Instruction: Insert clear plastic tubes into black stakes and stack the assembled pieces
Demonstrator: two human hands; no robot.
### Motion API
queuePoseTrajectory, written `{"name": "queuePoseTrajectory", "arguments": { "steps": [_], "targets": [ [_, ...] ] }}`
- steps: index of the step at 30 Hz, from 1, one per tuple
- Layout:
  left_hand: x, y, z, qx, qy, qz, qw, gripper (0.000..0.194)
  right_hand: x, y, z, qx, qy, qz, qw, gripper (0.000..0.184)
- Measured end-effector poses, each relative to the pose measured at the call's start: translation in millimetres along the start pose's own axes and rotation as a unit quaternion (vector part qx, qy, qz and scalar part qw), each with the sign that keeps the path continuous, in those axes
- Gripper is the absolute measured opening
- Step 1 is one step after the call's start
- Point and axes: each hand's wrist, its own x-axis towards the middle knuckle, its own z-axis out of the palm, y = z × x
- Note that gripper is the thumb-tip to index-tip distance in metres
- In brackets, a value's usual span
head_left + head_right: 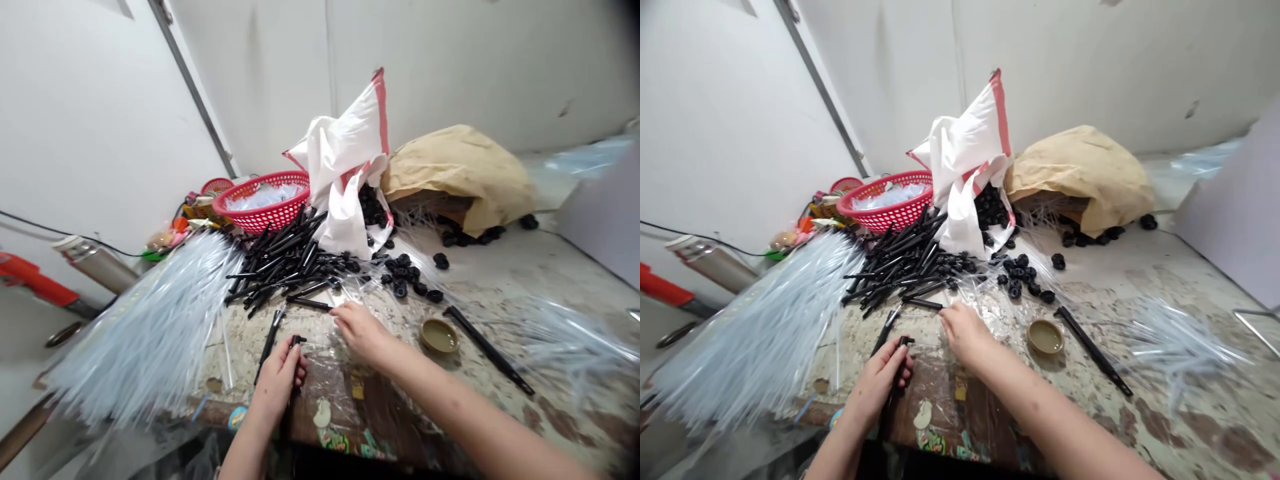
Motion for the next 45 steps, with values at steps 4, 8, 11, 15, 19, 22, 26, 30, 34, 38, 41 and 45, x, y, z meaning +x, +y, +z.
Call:
{"name": "queuePoseTrajectory", "arguments": {
  "steps": [4, 8, 11, 15, 19, 22, 26, 30, 34, 38, 41, 45],
  "targets": [
    [2, -7, -20.0, 0.052, 0.074, 0.016, 0.996, 0.045, 50, -5, 28, -0.032, 0.000, 0.017, 0.999, 0.019],
    [7, -8, -31.9, 0.122, 0.132, 0.071, 0.981, 0.036, 57, 2, 34, -0.031, -0.024, 0.027, 0.999, 0.013],
    [14, -5, -38.1, 0.146, 0.193, 0.140, 0.960, 0.027, 44, 7, 25, -0.013, -0.037, 0.041, 0.998, 0.012],
    [24, -5, -48.3, 0.153, 0.228, 0.158, 0.949, 0.031, 17, 3, 15, 0.046, -0.061, 0.075, 0.994, 0.009],
    [35, -10, -61.7, 0.164, 0.249, 0.126, 0.946, 0.044, -7, -21, 29, 0.302, -0.111, 0.153, 0.934, 0.007],
    [43, -12, -70.5, 0.230, 0.264, 0.132, 0.927, 0.044, -10, -45, 50, 0.425, -0.139, 0.193, 0.873, 0.005],
    [52, -14, -76.5, 0.261, 0.259, 0.149, 0.918, 0.039, -2, -67, 69, 0.371, -0.188, 0.135, 0.899, 0.017],
    [53, -17, -74.1, 0.278, 0.246, 0.163, 0.914, 0.048, 15, -62, 63, 0.200, -0.135, 0.031, 0.970, 0.017],
    [44, -15, -58.1, 0.355, 0.222, 0.117, 0.901, 0.080, 46, -40, 46, 0.023, -0.034, -0.006, 0.999, 0.025],
    [38, -17, -42.4, 0.470, 0.200, 0.098, 0.854, 0.084, 71, -26, 38, -0.049, -0.042, -0.016, 0.998, 0.035],
    [41, -28, -45.1, 0.484, 0.205, 0.150, 0.837, 0.064, 68, -25, 35, -0.089, -0.054, -0.043, 0.994, 0.027],
    [46, -40, -62.3, 0.476, 0.219, 0.207, 0.826, 0.054, 38, -27, 32, -0.102, -0.061, -0.099, 0.988, 0.029]
  ]
}}
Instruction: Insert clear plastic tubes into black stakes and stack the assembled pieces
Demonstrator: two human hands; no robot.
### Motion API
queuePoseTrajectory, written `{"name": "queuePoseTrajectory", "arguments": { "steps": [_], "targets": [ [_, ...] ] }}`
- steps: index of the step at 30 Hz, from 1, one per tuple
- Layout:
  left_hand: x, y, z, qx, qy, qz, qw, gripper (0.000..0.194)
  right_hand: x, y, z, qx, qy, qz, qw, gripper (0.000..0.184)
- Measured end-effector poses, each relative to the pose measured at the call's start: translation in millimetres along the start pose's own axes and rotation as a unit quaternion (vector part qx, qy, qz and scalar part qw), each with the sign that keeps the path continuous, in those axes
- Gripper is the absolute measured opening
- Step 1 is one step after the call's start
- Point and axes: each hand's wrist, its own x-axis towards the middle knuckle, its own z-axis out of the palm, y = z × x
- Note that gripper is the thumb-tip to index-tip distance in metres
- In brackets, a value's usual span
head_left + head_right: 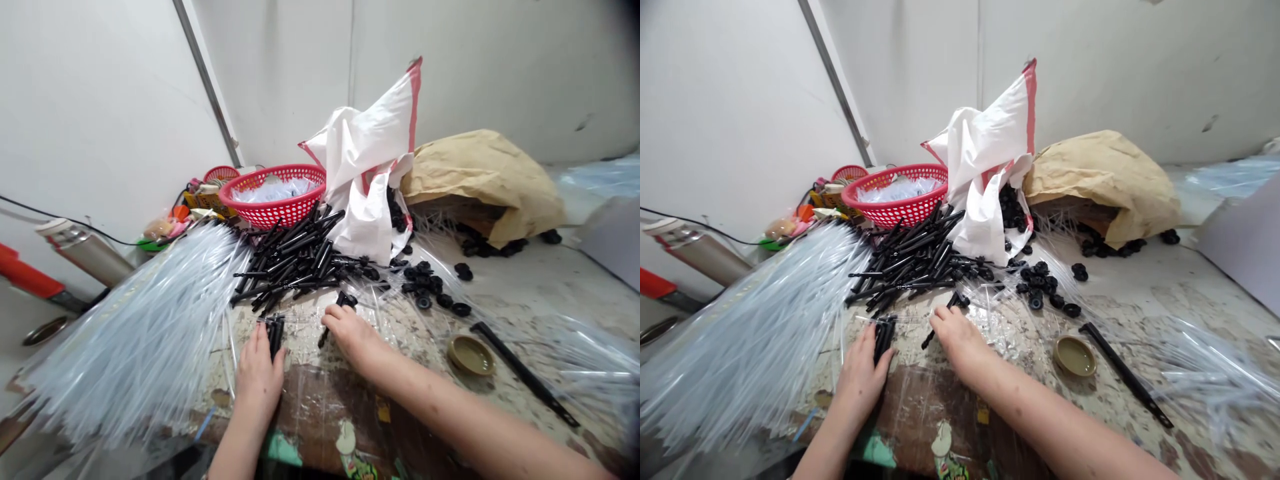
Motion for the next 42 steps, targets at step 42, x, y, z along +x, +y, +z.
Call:
{"name": "queuePoseTrajectory", "arguments": {
  "steps": [42],
  "targets": [
    [-16, 28, -13.9, 0.027, 0.066, 0.092, 0.993, 0.025, 36, 49, -5, -0.090, 0.014, 0.117, 0.989, 0.020]
  ]
}}
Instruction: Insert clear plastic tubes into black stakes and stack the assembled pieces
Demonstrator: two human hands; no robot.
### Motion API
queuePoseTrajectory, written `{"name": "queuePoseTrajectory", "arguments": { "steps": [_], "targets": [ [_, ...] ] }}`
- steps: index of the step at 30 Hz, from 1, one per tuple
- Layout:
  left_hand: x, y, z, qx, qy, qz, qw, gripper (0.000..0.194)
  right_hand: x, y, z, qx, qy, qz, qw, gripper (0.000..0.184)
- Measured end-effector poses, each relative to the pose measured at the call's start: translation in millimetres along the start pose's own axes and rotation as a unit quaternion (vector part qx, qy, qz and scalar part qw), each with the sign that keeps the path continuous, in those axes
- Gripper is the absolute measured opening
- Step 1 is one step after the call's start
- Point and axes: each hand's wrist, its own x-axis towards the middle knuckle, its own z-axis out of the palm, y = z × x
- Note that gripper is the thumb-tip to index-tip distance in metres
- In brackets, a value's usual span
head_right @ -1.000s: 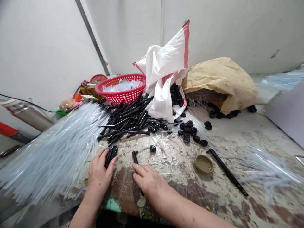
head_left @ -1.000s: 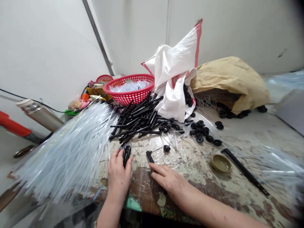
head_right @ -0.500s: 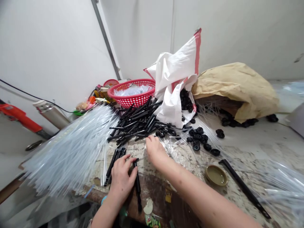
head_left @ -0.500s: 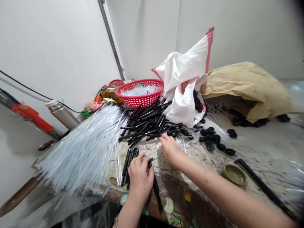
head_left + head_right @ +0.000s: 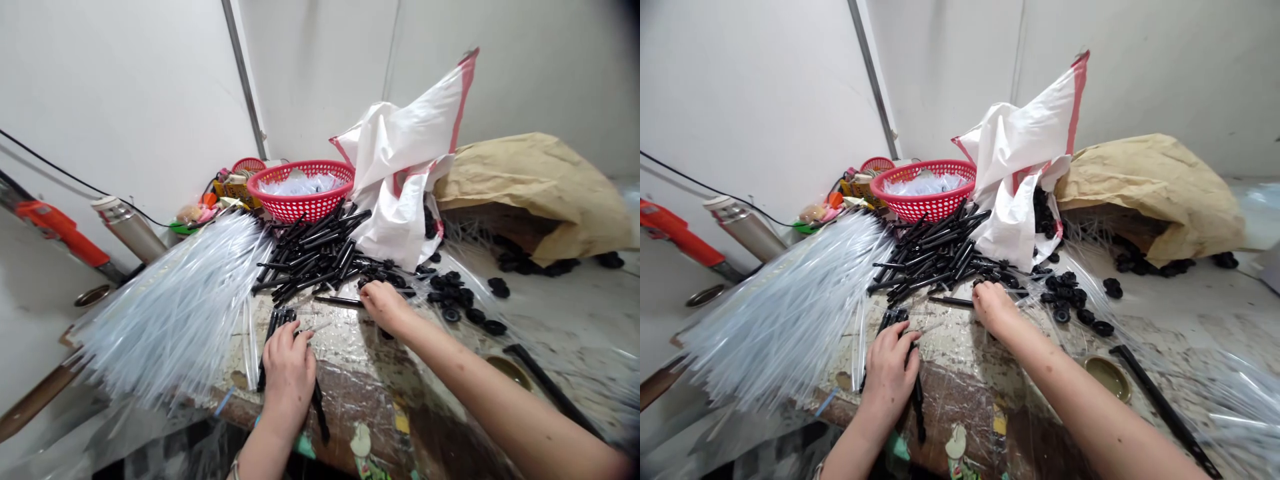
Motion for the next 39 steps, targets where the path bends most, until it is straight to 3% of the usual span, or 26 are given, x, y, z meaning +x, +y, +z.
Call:
{"name": "queuePoseTrajectory", "arguments": {
  "steps": [6, 12, 15, 19, 21, 24, 26, 28, 32, 36, 39],
  "targets": [
    [2, -15, 5.4, -0.016, 0.009, 0.045, 0.999, 0.024, -14, -16, 0, 0.029, 0.009, -0.015, 0.999, 0.012],
    [3, -17, 1.8, -0.102, 0.036, 0.050, 0.993, 0.019, -13, 11, -20, 0.134, 0.026, -0.006, 0.991, 0.018],
    [6, -9, -8.0, -0.161, 0.062, 0.016, 0.985, 0.022, -19, 12, -31, 0.195, 0.018, -0.026, 0.980, 0.018],
    [9, 0, -26.5, -0.224, 0.134, -0.049, 0.964, 0.047, -36, -18, -28, 0.183, 0.017, -0.123, 0.975, 0.014],
    [10, -2, -32.8, -0.245, 0.069, -0.044, 0.966, 0.050, -45, -38, -21, 0.108, 0.024, -0.199, 0.974, 0.013],
    [7, -11, -37.4, -0.252, -0.071, -0.014, 0.965, 0.027, -49, -57, -10, 0.052, 0.044, -0.272, 0.960, 0.012],
    [2, -18, -39.1, -0.241, -0.075, -0.026, 0.967, 0.024, -42, -57, -7, 0.077, 0.076, -0.251, 0.962, 0.014],
    [-4, -24, -40.1, -0.223, -0.019, -0.079, 0.972, 0.028, -29, -51, -9, 0.115, 0.098, -0.184, 0.971, 0.021],
    [-18, -37, -35.1, -0.176, 0.073, -0.179, 0.965, 0.040, 11, -41, -15, 0.106, 0.060, -0.055, 0.991, 0.031],
    [-30, -44, -24.2, -0.106, 0.078, -0.185, 0.974, 0.044, 44, -54, -10, 0.077, 0.055, -0.033, 0.995, 0.029],
    [-34, -44, -21.8, -0.056, 0.061, -0.155, 0.984, 0.040, 53, -62, -3, 0.076, 0.055, -0.036, 0.995, 0.027]
  ]
}}
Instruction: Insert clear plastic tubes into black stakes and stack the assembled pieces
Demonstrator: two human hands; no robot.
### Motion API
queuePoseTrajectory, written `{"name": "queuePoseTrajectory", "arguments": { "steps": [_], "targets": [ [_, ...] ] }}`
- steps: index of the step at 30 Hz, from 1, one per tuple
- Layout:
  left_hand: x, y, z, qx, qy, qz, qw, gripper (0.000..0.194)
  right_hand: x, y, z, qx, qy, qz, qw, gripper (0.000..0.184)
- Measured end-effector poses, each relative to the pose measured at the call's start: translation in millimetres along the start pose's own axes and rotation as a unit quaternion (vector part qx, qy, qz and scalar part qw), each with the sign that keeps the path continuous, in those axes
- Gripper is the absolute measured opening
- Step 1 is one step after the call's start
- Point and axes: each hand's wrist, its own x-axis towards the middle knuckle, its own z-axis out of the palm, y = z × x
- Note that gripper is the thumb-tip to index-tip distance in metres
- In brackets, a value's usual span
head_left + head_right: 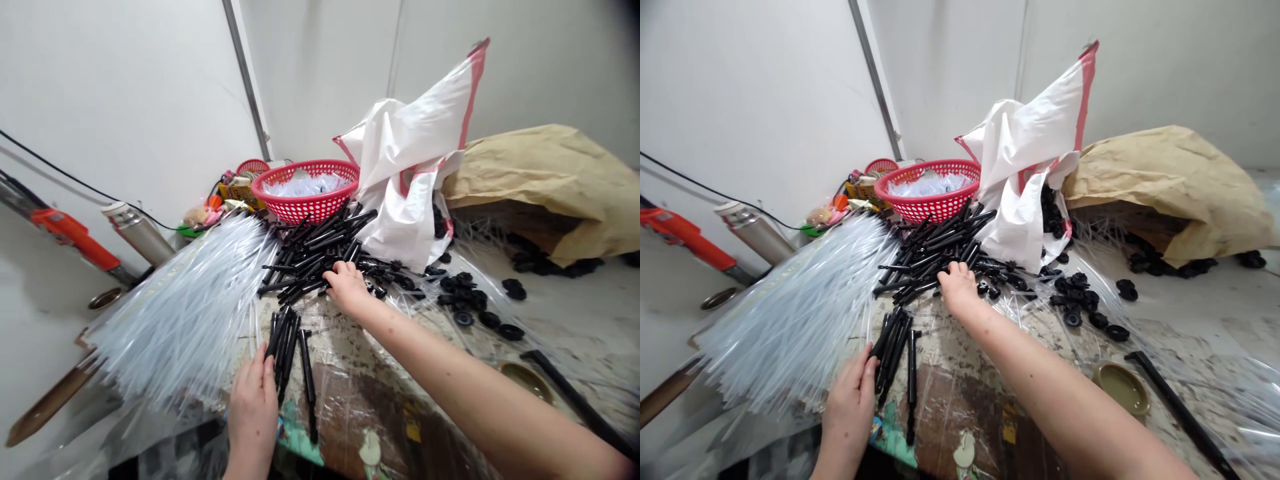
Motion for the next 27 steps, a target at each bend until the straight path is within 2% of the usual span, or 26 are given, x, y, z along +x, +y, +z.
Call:
{"name": "queuePoseTrajectory", "arguments": {
  "steps": [2, 5, 10, 12, 13, 14, 17, 18, 19, 21, 23, 24, 25, 27],
  "targets": [
    [-1, 1, -1.4, 0.024, -0.005, 0.024, 0.999, 0.038, -2, 5, 2, 0.014, 0.001, -0.003, 1.000, 0.023],
    [-1, 2, -3.6, 0.043, 0.001, 0.045, 0.998, 0.037, -12, 27, -2, 0.052, 0.016, 0.001, 0.999, 0.023],
    [-1, 3, -4.2, 0.075, 0.000, 0.047, 0.996, 0.036, -36, 72, -22, 0.143, 0.069, 0.047, 0.986, 0.017],
    [1, 7, -4.9, 0.088, 0.013, 0.051, 0.995, 0.036, -49, 82, -32, 0.216, 0.081, 0.073, 0.970, 0.019],
    [3, 10, -5.5, 0.089, 0.025, 0.055, 0.994, 0.036, -57, 85, -38, 0.286, 0.086, 0.091, 0.950, 0.022],
    [5, 15, -6.2, 0.082, 0.041, 0.057, 0.994, 0.036, -65, 87, -44, 0.374, 0.091, 0.110, 0.916, 0.024],
    [8, 34, -7.4, -0.002, 0.080, 0.068, 0.994, 0.033, -90, 85, -61, 0.620, 0.091, 0.149, 0.765, 0.031],
    [8, 43, -7.0, -0.045, 0.079, 0.070, 0.993, 0.031, -99, 83, -66, 0.659, 0.086, 0.151, 0.732, 0.032],
    [8, 51, -6.1, -0.087, 0.070, 0.071, 0.991, 0.028, -107, 80, -70, 0.683, 0.079, 0.151, 0.710, 0.032],
    [4, 68, -2.5, -0.162, 0.037, 0.069, 0.984, 0.024, -124, 73, -75, 0.707, 0.064, 0.147, 0.689, 0.033],
    [-1, 84, 2.7, -0.220, -0.007, 0.064, 0.973, 0.023, -138, 66, -77, 0.711, 0.054, 0.141, 0.686, 0.032],
    [-4, 91, 5.5, -0.242, -0.033, 0.064, 0.968, 0.022, -145, 63, -76, 0.705, 0.051, 0.137, 0.694, 0.032],
    [-6, 97, 8.3, -0.259, -0.059, 0.067, 0.962, 0.021, -151, 60, -75, 0.686, 0.052, 0.132, 0.713, 0.031],
    [-10, 106, 13.3, -0.273, -0.097, 0.072, 0.954, 0.020, -158, 58, -69, 0.596, 0.075, 0.104, 0.792, 0.026]
  ]
}}
